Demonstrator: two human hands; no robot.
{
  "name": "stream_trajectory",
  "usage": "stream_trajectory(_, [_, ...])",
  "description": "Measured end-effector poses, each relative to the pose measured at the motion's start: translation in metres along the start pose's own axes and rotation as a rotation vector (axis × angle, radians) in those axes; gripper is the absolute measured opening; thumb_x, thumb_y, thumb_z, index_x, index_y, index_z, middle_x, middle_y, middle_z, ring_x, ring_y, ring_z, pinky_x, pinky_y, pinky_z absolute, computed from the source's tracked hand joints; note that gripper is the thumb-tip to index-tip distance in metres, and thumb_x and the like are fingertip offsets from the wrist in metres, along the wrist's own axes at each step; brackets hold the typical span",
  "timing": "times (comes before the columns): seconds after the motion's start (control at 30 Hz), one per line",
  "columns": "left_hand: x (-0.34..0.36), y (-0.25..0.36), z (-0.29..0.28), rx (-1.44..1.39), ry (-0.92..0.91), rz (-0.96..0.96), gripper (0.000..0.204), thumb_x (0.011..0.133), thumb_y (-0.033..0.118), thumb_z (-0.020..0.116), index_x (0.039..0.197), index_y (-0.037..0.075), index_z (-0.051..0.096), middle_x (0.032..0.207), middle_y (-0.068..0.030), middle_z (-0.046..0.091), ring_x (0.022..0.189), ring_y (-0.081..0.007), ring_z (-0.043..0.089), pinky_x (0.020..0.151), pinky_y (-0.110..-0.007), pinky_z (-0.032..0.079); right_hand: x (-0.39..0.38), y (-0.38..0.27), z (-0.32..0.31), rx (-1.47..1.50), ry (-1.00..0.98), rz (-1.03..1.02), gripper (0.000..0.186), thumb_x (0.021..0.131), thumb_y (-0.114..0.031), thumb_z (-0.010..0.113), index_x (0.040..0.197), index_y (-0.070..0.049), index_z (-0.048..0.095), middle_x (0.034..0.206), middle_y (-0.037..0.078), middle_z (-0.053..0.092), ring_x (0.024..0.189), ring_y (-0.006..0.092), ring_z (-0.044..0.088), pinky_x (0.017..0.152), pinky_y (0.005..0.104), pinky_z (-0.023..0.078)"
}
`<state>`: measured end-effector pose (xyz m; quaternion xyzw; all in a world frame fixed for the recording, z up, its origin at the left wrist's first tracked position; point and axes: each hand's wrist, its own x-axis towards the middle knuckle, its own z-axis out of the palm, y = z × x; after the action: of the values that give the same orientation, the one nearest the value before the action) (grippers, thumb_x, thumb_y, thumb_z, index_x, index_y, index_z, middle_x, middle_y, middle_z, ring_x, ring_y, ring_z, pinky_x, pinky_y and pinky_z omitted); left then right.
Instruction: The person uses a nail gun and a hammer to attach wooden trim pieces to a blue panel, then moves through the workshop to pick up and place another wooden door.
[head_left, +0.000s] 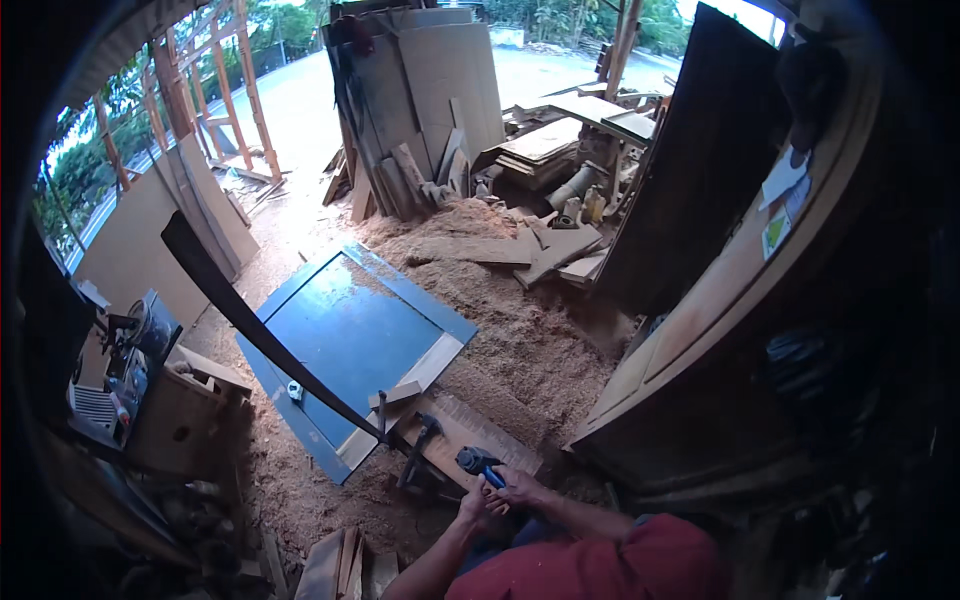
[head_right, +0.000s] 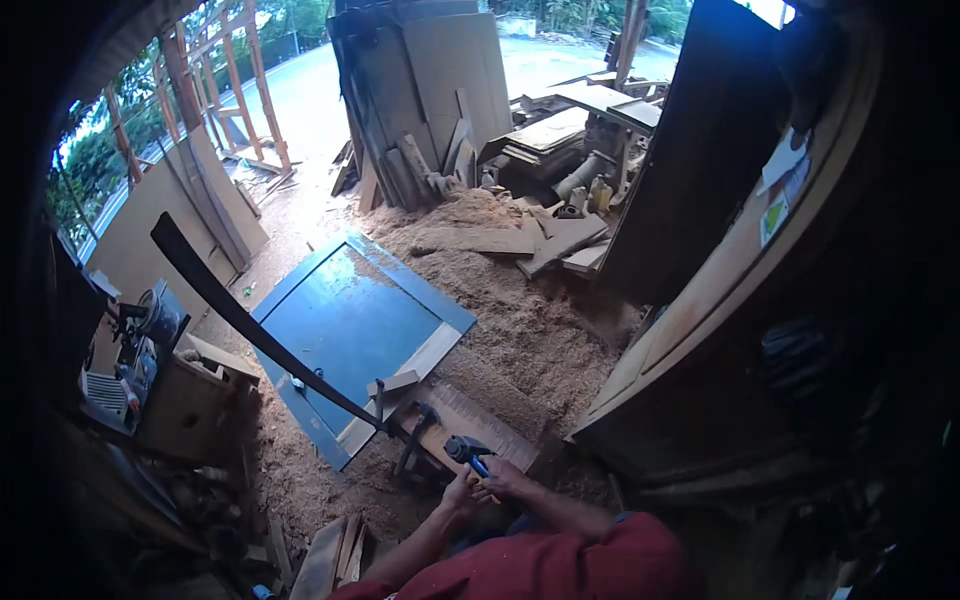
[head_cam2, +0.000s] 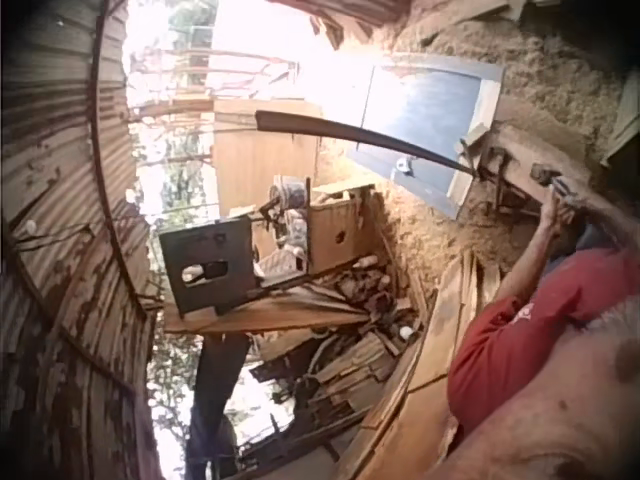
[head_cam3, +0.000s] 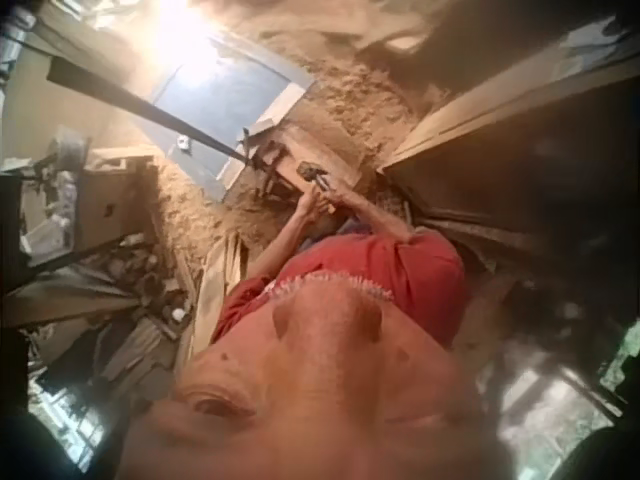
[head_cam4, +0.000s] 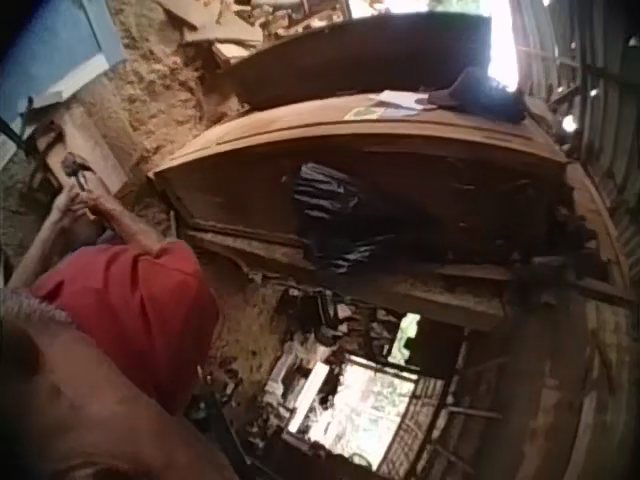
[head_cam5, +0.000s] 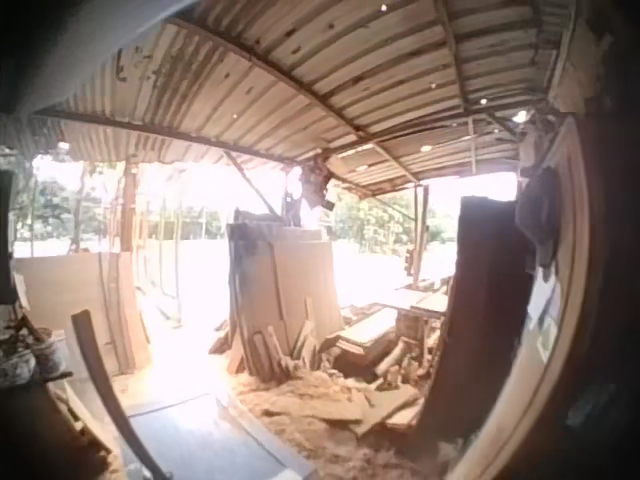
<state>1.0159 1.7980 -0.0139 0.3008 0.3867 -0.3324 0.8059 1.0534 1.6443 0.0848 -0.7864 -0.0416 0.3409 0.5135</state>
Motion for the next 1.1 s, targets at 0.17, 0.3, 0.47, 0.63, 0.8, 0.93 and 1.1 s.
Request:
stream_trajectory(0.17, [-0.015,-0.035,0.038,-0.025,-0.092,-0.065,0.036,0.096,0.045,0.047,0.096,0.01,0.056,0.102,-0.0091,0.062,0.095,-0.0272,0.059,0.089,-0.046,0.048,-0.036,0.064,0.054,-0.363,0.389,-0.362,0.041,0.072,-0.014,0.062,0.106,0.005,0.05,0.104,0.023,0.056,0.1,0.0396,0.055,0.089,0.0434,0.045])
stream_trajectory(0.3, [-0.004,-0.04,0.005,-0.086,0.07,0.035,0.033,0.094,0.04,0.054,0.09,0.008,0.049,0.077,-0.0074,0.054,0.07,-0.0254,0.058,0.071,-0.046,0.053,-0.09,0.031,0.077,-0.423,0.479,-0.457,0.037,0.076,-0.016,0.065,0.108,0.0,0.055,0.107,0.02,0.055,0.105,0.0363,0.053,0.091,0.043,0.044])
stream_trajectory(0.47, [-0.016,-0.042,0.022,-0.152,0.027,0.006,0.024,0.092,0.031,0.047,0.079,0.011,0.042,0.064,-0.0035,0.045,0.055,-0.018,0.046,0.06,-0.037,0.049,-0.151,0.042,0.095,-0.529,0.735,-0.155,0.037,0.086,-0.026,0.06,0.111,-0.001,0.053,0.101,0.022,0.057,0.099,0.0376,0.057,0.086,0.0463,0.047])
stream_trajectory(0.63, [-0.019,-0.073,0.065,0.094,-0.114,0.129,0.024,0.091,0.033,0.051,0.079,0.014,0.042,0.063,0.0019,0.041,0.053,-0.0121,0.042,0.056,-0.034,0.046,-0.189,0.097,0.09,-0.41,0.77,-0.078,0.035,0.094,-0.039,0.049,0.111,-0.009,0.052,0.077,0.021,0.063,0.075,0.0411,0.064,0.069,0.05,0.051])
stream_trajectory(0.8, [-0.044,-0.136,0.116,0.336,-0.162,0.13,0.032,0.09,0.043,0.052,0.076,0.015,0.043,0.064,0.002,0.04,0.056,-0.015,0.043,0.06,-0.036,0.05,-0.246,0.126,0.086,0.081,0.833,-0.008,0.031,0.096,-0.041,0.044,0.103,-0.012,0.052,0.077,0.015,0.064,0.073,0.0365,0.064,0.066,0.0476,0.05])
stream_trajectory(0.93, [0.019,-0.16,0.124,0.473,-0.282,0.068,0.032,0.089,0.04,0.049,0.069,0.017,0.041,0.06,0.0034,0.04,0.055,-0.0143,0.044,0.066,-0.039,0.053,-0.292,0.146,0.077,0.119,0.9,0.03,0.033,0.094,-0.039,0.045,0.097,-0.008,0.054,0.081,0.017,0.062,0.078,0.0344,0.063,0.067,0.0465,0.049])
stream_trajectory(1.1, [-0.003,-0.229,0.16,0.551,-0.273,-0.117,0.022,0.082,0.03,0.052,0.068,0.017,0.043,0.061,0.0035,0.044,0.058,-0.0148,0.049,0.066,-0.038,0.052,-0.313,0.187,0.072,0.068,1.017,0.085,0.034,0.091,-0.037,0.047,0.091,-0.005,0.057,0.079,0.017,0.06,0.078,0.0346,0.063,0.067,0.0456,0.049])
